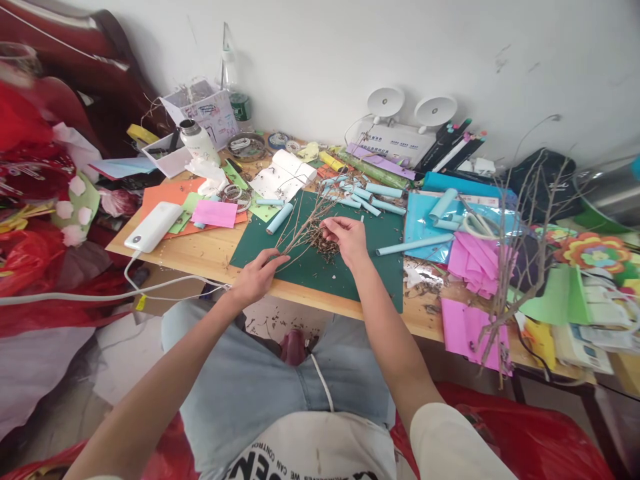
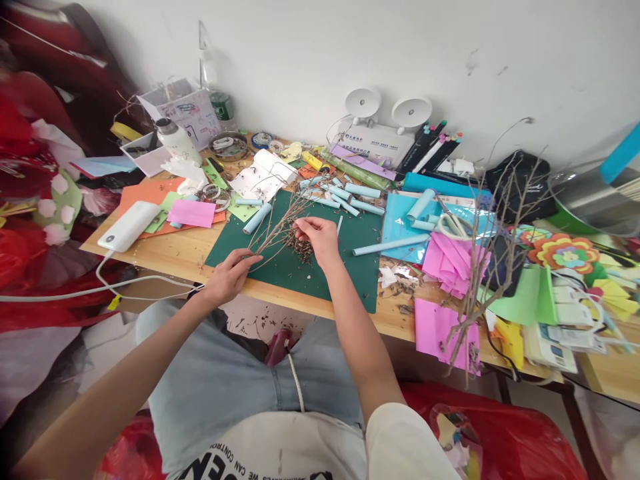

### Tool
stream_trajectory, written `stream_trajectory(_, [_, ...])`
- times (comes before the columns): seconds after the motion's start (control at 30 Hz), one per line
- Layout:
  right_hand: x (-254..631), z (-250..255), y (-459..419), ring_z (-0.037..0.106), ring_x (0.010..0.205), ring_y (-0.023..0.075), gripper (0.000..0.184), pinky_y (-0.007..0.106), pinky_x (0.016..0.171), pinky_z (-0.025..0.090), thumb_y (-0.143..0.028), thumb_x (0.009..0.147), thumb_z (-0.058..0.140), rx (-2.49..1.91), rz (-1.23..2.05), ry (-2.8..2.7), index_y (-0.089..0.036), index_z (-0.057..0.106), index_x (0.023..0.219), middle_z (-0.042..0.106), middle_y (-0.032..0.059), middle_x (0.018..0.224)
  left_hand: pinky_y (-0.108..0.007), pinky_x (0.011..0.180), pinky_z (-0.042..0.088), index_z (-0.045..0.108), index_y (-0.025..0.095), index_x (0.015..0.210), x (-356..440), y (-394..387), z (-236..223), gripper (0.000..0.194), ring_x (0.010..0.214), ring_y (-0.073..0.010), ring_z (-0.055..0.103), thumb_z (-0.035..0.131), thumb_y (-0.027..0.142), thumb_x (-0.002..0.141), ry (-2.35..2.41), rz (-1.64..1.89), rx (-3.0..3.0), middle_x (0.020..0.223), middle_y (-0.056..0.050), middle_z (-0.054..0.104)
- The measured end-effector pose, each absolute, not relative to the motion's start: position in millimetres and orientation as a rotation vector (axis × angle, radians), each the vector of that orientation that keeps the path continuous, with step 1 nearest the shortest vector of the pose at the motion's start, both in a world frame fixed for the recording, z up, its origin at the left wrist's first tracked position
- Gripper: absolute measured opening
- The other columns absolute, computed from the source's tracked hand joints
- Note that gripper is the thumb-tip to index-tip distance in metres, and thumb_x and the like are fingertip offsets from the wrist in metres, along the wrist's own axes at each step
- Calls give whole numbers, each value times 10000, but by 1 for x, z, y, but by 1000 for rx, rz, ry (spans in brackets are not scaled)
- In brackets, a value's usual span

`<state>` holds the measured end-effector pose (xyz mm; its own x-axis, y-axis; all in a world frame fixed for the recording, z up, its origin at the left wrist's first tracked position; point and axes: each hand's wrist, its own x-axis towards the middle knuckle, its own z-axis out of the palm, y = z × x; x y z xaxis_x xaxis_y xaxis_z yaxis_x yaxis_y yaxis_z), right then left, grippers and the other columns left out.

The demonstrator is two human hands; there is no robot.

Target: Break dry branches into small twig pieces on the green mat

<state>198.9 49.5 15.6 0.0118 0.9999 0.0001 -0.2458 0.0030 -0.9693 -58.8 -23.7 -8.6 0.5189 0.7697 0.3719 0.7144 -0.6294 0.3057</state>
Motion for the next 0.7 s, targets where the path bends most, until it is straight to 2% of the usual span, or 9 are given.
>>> stream_trajectory(0.2, [198, 14, 47, 539, 511, 85, 262, 215, 471, 440, -448, 730, 769, -1024, 1310, -1095, -188, 765, 760, 651, 3, 608, -274, 831, 563, 558, 214, 1292, -59, -23, -10, 405, 1040, -175, 617, 345, 131, 959, 1284, 722, 2647, 1198, -122, 557])
stream_trajectory(0.3, [195, 15, 46, 517, 478, 85, 289, 218, 459, 429, -445, 678, 812, -1070, 1350, -1171, -173, 756, 757, 614, -10, 544, -264, 802, 566, 561, 211, 1286, -58, -23, -10, 407, 1021, -175, 622, 342, 122, 954, 1273, 718, 2667, 1185, -122, 558])
stream_trajectory(0.4, [193, 17, 47, 517, 471, 78, 342, 213, 435, 410, -441, 610, 856, -1085, 1276, -1129, -185, 727, 797, 627, -23, 601, -265, 800, 565, 558, 206, 1287, -58, -24, -9, 422, 1029, -178, 620, 344, 100, 939, 1261, 710, 2701, 1180, -122, 560])
stream_trajectory(0.5, [194, 19, 52, 495, 473, 62, 363, 207, 402, 355, -487, 641, 823, -1044, 1206, -967, -207, 705, 840, 628, -27, 685, -266, 793, 566, 560, 199, 1281, -58, -24, -8, 430, 1031, -182, 621, 353, 82, 923, 1274, 685, 2718, 1185, -123, 561])
stream_trajectory(0.6, [195, 19, 57, 440, 458, 51, 328, 205, 389, 295, -480, 647, 811, -1027, 1242, -861, -198, 708, 780, 583, -31, 637, -266, 783, 567, 567, 192, 1272, -58, -24, -7, 438, 1021, -182, 625, 358, 66, 909, 1272, 670, 2714, 1191, -123, 562])
stream_trajectory(0.7, [193, 17, 57, 427, 465, 55, 273, 207, 401, 287, -428, 633, 817, -1034, 1255, -867, -196, 702, 720, 559, -36, 598, -267, 798, 566, 565, 200, 1282, -58, -24, -7, 457, 1029, -179, 622, 361, 58, 898, 1258, 677, 2705, 1201, -120, 557])
